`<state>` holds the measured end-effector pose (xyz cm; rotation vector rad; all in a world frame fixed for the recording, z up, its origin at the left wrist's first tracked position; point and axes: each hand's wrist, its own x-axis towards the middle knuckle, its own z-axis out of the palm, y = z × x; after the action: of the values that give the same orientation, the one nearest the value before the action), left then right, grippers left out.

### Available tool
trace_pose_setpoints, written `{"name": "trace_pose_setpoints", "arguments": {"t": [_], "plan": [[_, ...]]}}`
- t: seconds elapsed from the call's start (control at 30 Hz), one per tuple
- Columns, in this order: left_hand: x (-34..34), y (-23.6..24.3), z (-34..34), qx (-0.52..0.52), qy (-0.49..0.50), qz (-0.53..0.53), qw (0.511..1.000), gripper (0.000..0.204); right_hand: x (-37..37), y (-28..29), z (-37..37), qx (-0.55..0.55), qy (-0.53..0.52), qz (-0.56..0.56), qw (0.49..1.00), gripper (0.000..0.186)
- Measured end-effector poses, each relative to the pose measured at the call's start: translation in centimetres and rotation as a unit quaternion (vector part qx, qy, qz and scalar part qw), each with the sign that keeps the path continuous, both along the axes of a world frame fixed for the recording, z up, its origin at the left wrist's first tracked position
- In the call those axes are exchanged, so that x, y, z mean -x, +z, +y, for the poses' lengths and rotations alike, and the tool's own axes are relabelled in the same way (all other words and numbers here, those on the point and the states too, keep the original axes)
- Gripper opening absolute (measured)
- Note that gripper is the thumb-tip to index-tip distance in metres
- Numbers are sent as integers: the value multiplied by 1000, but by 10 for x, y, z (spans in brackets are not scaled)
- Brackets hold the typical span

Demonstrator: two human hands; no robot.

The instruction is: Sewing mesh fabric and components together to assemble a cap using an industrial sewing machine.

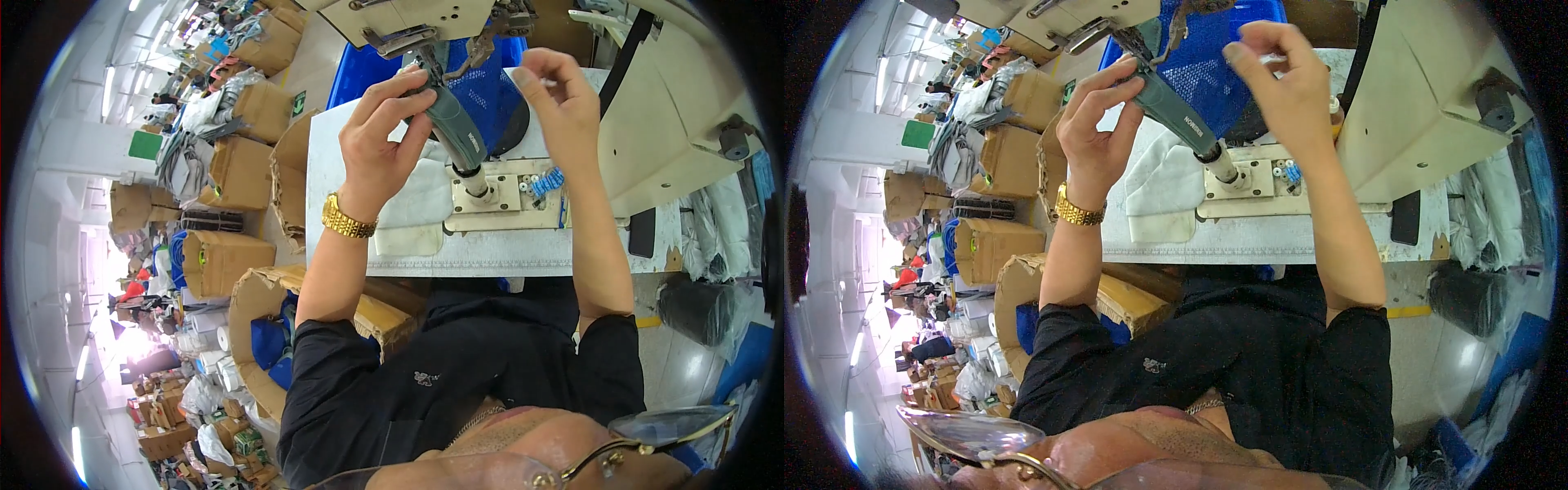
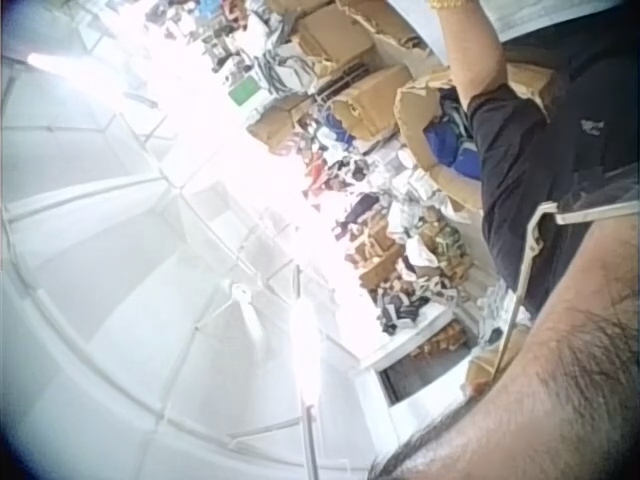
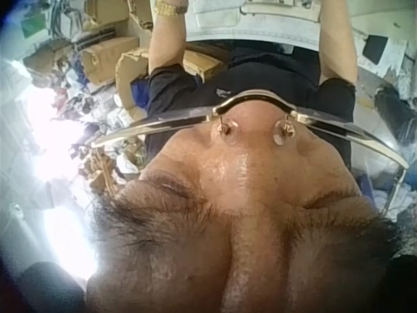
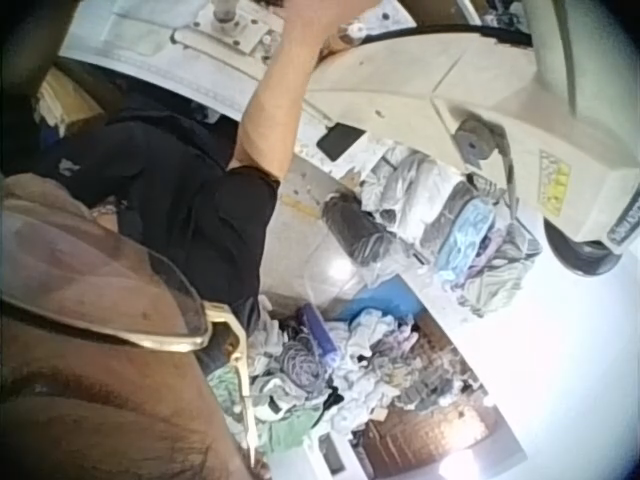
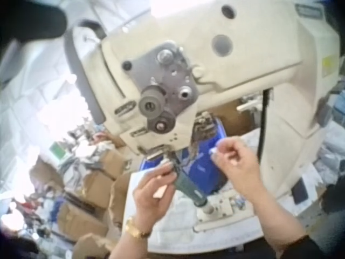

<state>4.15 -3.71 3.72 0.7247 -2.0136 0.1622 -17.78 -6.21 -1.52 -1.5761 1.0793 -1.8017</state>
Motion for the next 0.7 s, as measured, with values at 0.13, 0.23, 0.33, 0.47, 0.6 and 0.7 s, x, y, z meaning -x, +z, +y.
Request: {"name": "trace_pose_setpoints", "arguments": {"t": [0.13,0.23,0.33,0.47,0.6,0.7], "plan": [[12,-5,11,100,60,-71,991,31,19,-54,-54,-62,9,-22,998,65],[13,-22,4,124,64,-42,989,36,1,-75,-74,-101,154,-53,982,62],[10,-21,-1,141,54,-33,988,34,-6,-75,-66,-78,157,-12,984,48],[9,-18,0,153,50,-18,987,29,2,-67,-35,-72,106,-30,991,38],[10,-18,-1,138,57,-1,989,28,15,-58,-13,-83,94,-46,991,34],[10,-15,-6,128,36,12,991,27,23,-57,-6,-80,91,-52,991,33]]}}
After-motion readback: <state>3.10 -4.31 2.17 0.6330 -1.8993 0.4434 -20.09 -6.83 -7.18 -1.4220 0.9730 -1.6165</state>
